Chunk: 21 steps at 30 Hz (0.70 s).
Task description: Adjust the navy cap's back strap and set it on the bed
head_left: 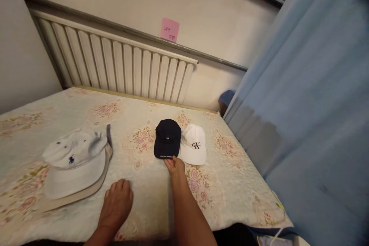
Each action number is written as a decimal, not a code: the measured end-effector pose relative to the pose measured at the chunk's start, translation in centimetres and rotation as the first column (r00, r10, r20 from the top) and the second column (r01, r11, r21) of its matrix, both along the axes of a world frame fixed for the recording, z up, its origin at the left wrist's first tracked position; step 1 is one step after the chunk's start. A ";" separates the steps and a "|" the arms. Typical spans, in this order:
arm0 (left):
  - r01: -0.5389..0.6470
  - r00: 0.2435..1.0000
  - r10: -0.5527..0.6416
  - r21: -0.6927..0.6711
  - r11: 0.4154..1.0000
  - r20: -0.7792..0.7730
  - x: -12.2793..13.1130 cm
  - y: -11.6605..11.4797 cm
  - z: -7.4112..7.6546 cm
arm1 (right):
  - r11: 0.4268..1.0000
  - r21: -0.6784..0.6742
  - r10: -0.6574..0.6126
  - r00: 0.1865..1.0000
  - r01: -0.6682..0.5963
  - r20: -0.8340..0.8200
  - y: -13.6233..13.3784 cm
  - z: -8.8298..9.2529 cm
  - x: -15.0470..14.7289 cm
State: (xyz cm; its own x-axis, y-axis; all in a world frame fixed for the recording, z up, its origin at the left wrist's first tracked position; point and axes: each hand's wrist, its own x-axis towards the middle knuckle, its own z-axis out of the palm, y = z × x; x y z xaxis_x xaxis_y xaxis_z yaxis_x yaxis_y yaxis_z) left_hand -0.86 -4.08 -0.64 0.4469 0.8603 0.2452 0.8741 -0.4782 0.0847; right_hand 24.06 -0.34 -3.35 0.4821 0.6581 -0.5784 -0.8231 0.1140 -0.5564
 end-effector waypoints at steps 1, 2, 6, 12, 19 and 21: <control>-0.004 1.000 0.004 -0.003 1.000 -0.002 0.0 0.0 0.0 | 1.000 -0.002 -0.007 1.000 0.007 0.009 -0.2 -0.1 -0.1; -0.011 1.000 0.011 -0.006 1.000 -0.003 0.0 0.0 0.0 | 1.000 -0.001 -0.014 1.000 0.014 0.019 -0.5 -0.3 -0.2; -0.025 1.000 0.025 -0.023 0.999 0.004 0.1 0.0 -0.1 | 1.000 0.016 -0.021 0.998 0.020 0.059 -0.9 -0.6 -0.4; -0.015 1.000 0.015 0.009 1.000 -0.001 0.0 -0.1 0.0 | 0.997 0.033 -0.071 0.989 0.067 0.126 -1.0 -0.8 -0.8; -0.003 1.000 0.003 0.020 1.000 0.005 -0.1 0.0 -0.1 | 0.996 0.028 -0.092 0.976 0.089 0.199 -1.0 -0.9 -1.1; -0.007 1.000 0.007 0.025 1.000 0.004 -0.1 0.0 -0.2 | 0.996 0.023 -0.092 0.972 0.090 0.217 -1.1 -0.9 -1.1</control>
State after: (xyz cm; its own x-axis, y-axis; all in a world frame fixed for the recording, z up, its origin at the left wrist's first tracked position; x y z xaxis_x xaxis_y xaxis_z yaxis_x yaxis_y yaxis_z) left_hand -0.93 -4.06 -0.81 0.4399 0.8569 0.2687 0.8771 -0.4742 0.0766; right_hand 23.01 -1.42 -4.23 0.6536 0.6124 -0.4448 -0.6684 0.1912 -0.7188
